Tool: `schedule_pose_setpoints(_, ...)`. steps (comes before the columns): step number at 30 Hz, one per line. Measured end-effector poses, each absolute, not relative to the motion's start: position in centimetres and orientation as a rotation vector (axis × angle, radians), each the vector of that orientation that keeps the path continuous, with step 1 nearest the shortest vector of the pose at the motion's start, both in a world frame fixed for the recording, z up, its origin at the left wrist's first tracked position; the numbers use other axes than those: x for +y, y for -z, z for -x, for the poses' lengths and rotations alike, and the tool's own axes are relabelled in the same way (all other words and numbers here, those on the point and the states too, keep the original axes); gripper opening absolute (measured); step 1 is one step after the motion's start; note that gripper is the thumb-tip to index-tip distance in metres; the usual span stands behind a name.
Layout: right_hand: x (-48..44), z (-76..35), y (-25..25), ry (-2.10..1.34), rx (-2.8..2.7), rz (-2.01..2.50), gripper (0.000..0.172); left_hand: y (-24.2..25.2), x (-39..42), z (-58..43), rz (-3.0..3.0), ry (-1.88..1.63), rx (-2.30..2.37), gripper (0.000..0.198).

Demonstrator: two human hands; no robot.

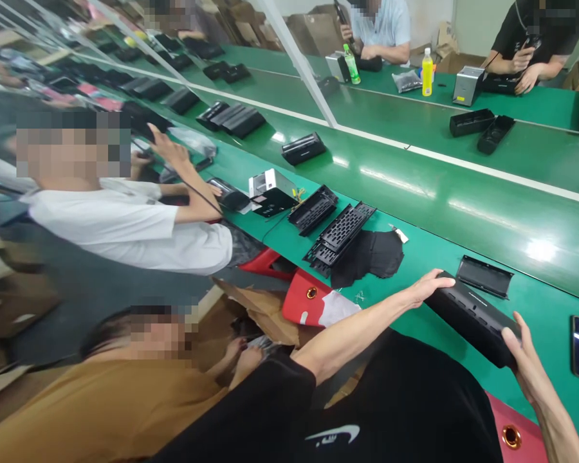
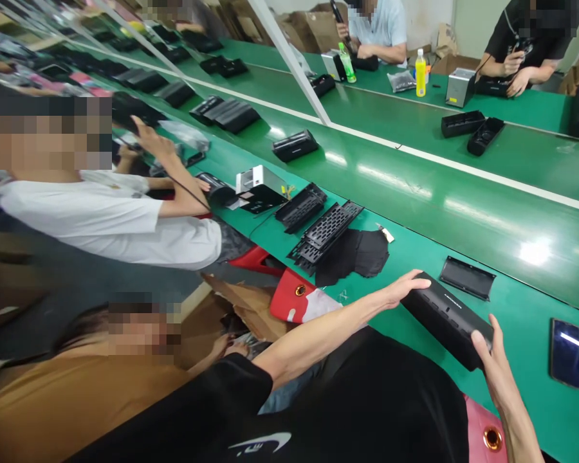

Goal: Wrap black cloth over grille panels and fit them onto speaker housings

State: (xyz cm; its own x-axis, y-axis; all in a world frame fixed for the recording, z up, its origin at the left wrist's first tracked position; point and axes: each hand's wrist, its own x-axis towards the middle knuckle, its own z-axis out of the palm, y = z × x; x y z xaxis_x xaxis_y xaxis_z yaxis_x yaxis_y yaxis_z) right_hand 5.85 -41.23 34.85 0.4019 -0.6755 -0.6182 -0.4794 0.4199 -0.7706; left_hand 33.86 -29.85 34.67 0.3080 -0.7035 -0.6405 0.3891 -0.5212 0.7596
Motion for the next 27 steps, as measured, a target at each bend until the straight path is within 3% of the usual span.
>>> schedule_pose_setpoints(8,-40.2,-5.4,-33.6,0.274,1.259,1.238,0.078,-33.7,-29.1,-31.5,-1.776,1.47,-0.045,0.085)
schedule_pose_setpoints(13,-41.2,-4.9,-34.6,0.156,1.266,1.045,0.082,-32.9,-28.6,-32.7,-1.416,1.599,-0.207,0.086)
schedule_pose_setpoints(17,-40.3,-3.5,-34.8,0.071,1.185,1.2,0.089,-32.6,-28.4,-33.3,-1.467,1.502,-0.275,0.089)
schedule_pose_setpoints(23,-39.0,-2.5,-34.4,0.171,1.194,1.167,0.08,-34.0,-29.1,-34.2,-1.49,1.571,-0.272,0.094)
schedule_pose_setpoints(27,-44.4,-4.1,-33.6,0.394,1.24,0.939,0.069,-35.7,-31.2,-35.5,-1.421,1.436,-0.254,0.101)
